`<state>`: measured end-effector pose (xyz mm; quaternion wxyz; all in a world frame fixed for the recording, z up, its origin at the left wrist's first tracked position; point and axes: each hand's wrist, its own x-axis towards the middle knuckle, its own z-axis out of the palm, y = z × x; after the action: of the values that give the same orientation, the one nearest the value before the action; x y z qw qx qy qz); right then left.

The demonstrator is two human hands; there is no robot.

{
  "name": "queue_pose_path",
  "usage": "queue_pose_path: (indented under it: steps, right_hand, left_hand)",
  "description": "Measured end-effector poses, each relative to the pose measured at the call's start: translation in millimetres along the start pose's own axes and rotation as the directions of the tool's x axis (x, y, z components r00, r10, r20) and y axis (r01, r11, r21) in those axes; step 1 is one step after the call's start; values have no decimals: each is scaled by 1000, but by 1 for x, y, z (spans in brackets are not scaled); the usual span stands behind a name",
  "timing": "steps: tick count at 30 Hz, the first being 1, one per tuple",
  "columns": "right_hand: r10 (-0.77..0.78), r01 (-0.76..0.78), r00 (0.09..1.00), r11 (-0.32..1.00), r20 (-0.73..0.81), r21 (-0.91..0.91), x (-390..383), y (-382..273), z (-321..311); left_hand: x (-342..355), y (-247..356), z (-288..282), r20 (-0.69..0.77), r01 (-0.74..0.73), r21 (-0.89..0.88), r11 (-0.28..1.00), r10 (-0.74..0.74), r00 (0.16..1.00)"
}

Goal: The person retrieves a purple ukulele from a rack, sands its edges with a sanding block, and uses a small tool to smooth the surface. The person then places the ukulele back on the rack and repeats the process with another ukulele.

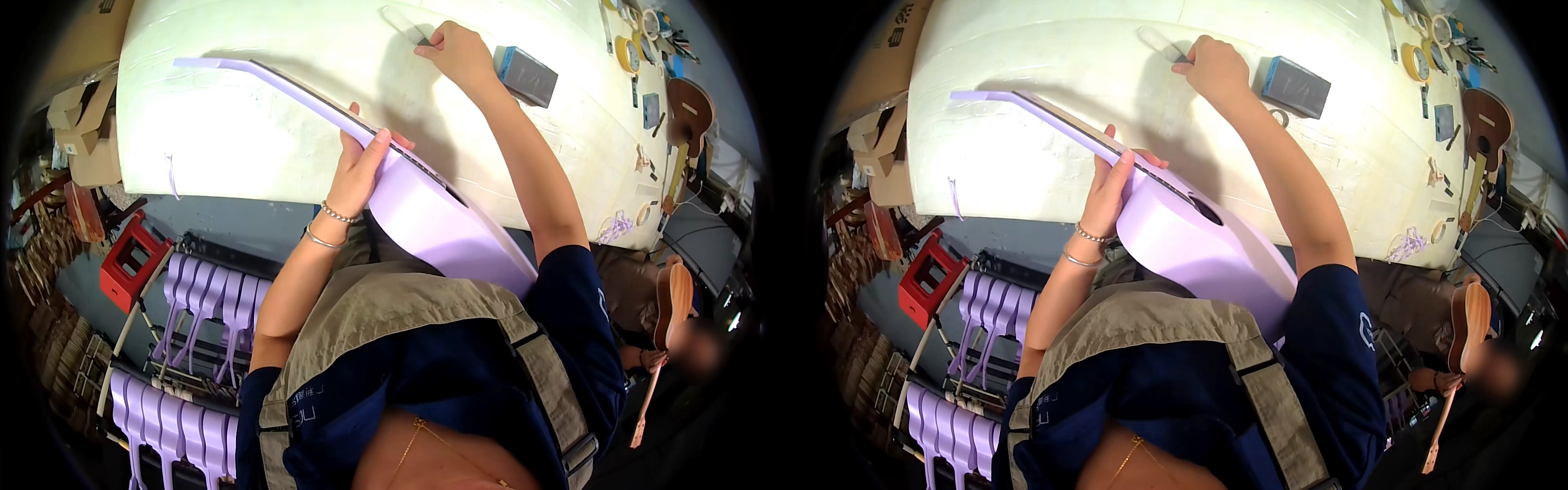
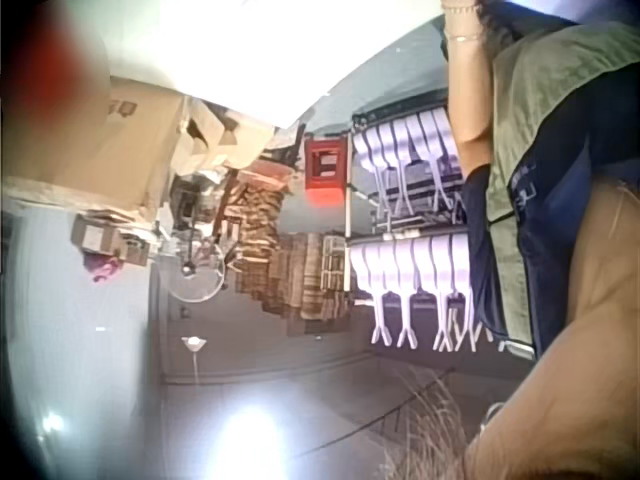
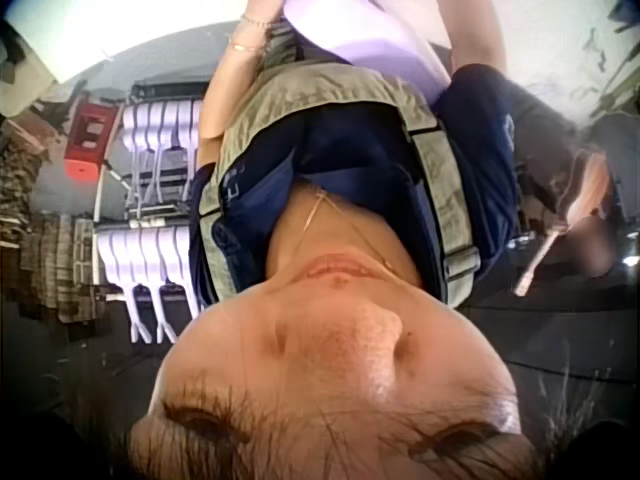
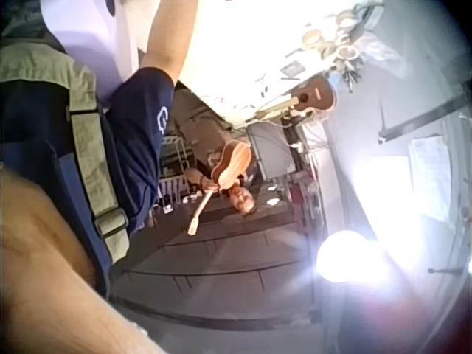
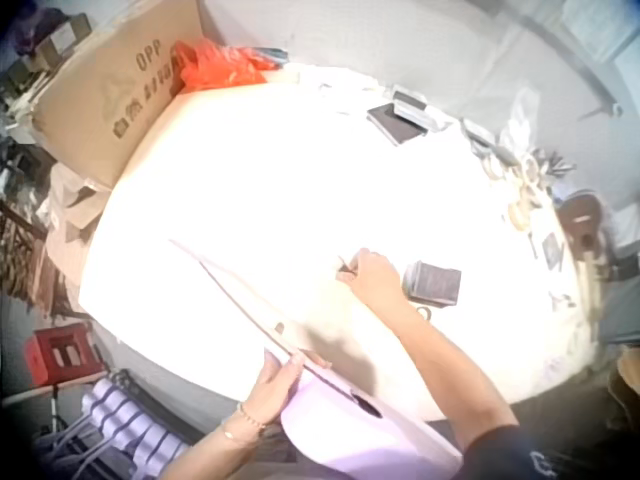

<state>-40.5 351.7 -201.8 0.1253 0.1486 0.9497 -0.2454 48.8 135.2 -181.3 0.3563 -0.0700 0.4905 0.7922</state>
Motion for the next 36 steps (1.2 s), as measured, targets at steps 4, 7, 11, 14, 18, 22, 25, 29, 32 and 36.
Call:
queue_pose_path:
  steps: [4, 7, 11, 14, 18, 22, 25, 29, 32, 36]
  right_hand:
    - [153, -185, 978, 950, 143, 251, 1, -6, -21]
    - [30, -51, 995, 973, 96, 224, 7, 4, -34]
    - [-698, 676, 703, 716, -136, -174, 18, 25, -33]
    - [-886, 831, 439, 463, -148, -308, 25, 21, -34]
    - [-955, 907, 228, 279, -189, -315, 34, 21, -20]
    - [-653, 652, 756, 744, -48, 149, -7, 2, -21]
    - [-371, 284, 881, 911, 295, 299, -61, -25, -53]
    - [-559, 537, 742, 826, 371, 171, -102, -28, -66]
    - [-711, 718, 662, 692, 235, 71, -113, -27, -61]
    - [-793, 806, 590, 590, 152, -48, -115, -31, -58]
  left_hand:
    - [-1, -9, 7, 26, 32, 44, 999, -33, 999]
    - [-2, -9, 10, -1, -4, -13, 1000, 4, 1000]
    - [-2, -11, 9, 17, -8, 0, 1000, 8, 1000]
    - [0, -12, 6, 37, 3, 33, 999, -5, 999]
    - [-1, -12, 8, 31, -25, 9, 1000, 25, 999]
    - [0, -12, 8, 22, -48, -53, 997, 50, 999]
    - [0, -12, 8, -3, -26, -24, 999, 26, 1000]
    - [0, -9, 8, -30, -39, 98, 994, 43, 999]
    - [0, -5, 10, -43, -20, 134, 991, 26, 999]
    - [-1, -4, 11, -42, -32, 155, 987, 39, 998]
